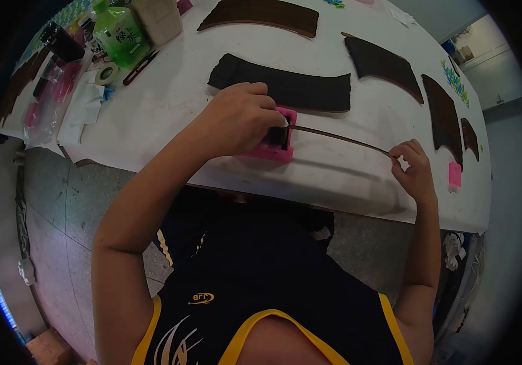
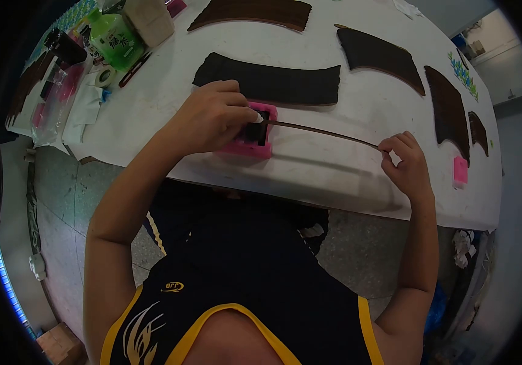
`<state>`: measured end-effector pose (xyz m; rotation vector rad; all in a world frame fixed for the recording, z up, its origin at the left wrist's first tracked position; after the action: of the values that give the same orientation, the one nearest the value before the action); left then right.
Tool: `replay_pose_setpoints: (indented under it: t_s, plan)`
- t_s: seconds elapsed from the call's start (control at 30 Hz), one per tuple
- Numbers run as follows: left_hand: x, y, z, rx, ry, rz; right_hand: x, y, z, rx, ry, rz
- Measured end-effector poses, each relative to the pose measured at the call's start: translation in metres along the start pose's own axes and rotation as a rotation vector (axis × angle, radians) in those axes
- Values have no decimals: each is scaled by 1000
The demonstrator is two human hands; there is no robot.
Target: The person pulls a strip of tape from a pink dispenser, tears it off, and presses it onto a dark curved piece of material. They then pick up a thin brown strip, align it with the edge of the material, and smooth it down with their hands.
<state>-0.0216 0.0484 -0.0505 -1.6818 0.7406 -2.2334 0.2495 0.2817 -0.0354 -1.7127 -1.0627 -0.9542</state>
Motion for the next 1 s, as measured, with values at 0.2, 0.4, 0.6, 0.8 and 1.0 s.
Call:
replay_pose_setpoints:
  t_s: [0.2, 0.4, 0.6, 0.8, 1.0]
  plan:
    - [-12, -8, 4, 28, 78, 66, 55, -18, -9, 63, 163, 93]
    - [-17, -21, 6, 148, 210, 51, 120, -58, -38, 88, 248, 199]
    - [-23, -33, 5, 287, 455, 17, 144, -97, -37, 179, 378, 200]
    - [-15, -30, -16, 600, 1258, -259, 130, -101, 36, -53, -55, 27]
    - [-12, -19, -42, 576, 1737, -139, 69, -83, 70, -216, -537, -195]
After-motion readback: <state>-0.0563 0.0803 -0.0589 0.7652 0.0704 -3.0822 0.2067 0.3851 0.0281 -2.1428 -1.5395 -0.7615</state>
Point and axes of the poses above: each hand's wrist, its own y-axis away from the middle knuckle, its own x-axis out of the back of the hand, z = x × y, the point moved 6 cm from there along -y, towards the middle knuckle, and after that the axes turned 2 degrees about x, right-handed, at the moved point
